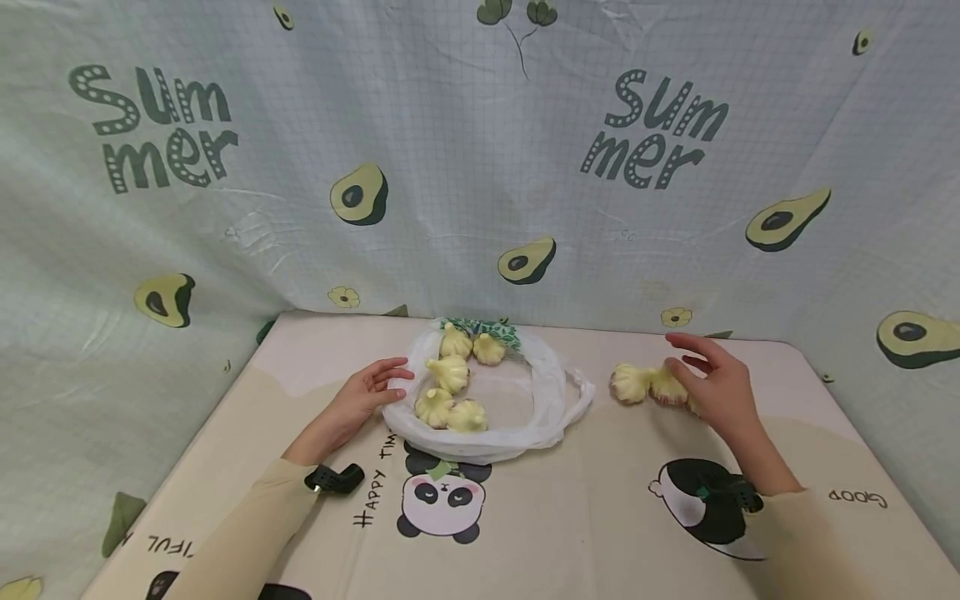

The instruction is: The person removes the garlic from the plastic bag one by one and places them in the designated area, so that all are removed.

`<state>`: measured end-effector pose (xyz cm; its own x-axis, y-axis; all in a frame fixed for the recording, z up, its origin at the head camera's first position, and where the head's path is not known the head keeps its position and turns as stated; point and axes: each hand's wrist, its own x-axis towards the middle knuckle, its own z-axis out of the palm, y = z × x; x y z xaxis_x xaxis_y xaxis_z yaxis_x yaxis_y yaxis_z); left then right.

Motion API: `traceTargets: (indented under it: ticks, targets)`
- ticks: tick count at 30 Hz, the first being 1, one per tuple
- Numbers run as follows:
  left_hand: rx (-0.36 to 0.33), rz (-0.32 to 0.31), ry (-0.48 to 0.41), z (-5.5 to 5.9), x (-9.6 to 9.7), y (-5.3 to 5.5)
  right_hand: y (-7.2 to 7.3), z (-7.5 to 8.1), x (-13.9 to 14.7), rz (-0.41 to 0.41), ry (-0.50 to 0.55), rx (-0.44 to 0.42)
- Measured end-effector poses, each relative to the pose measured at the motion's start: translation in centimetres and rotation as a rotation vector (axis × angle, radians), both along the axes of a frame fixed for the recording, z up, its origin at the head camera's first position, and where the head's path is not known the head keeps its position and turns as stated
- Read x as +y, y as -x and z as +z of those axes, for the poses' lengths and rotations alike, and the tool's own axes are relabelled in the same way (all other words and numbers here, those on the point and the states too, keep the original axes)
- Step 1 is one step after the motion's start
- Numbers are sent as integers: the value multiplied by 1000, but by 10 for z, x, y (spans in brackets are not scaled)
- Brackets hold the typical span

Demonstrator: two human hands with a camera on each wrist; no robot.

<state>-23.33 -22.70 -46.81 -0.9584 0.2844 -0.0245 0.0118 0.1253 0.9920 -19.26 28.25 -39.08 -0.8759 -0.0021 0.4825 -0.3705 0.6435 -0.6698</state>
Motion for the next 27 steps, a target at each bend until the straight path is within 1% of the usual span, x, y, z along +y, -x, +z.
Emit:
traceTargets:
  ticks: [6,12,18,27]
  targets:
    - [-1,0,5,0,1,0,3,-9,-39,169,-25,-10]
    - [-2,-2,9,1,1,0,2,-14,-81,341,-13,-61]
    - [0,-3,11,1,2,0,1,-18,-116,481,0,-129]
    - [3,9,-13,0,2,0,2,-27,-162,649,-37,-114]
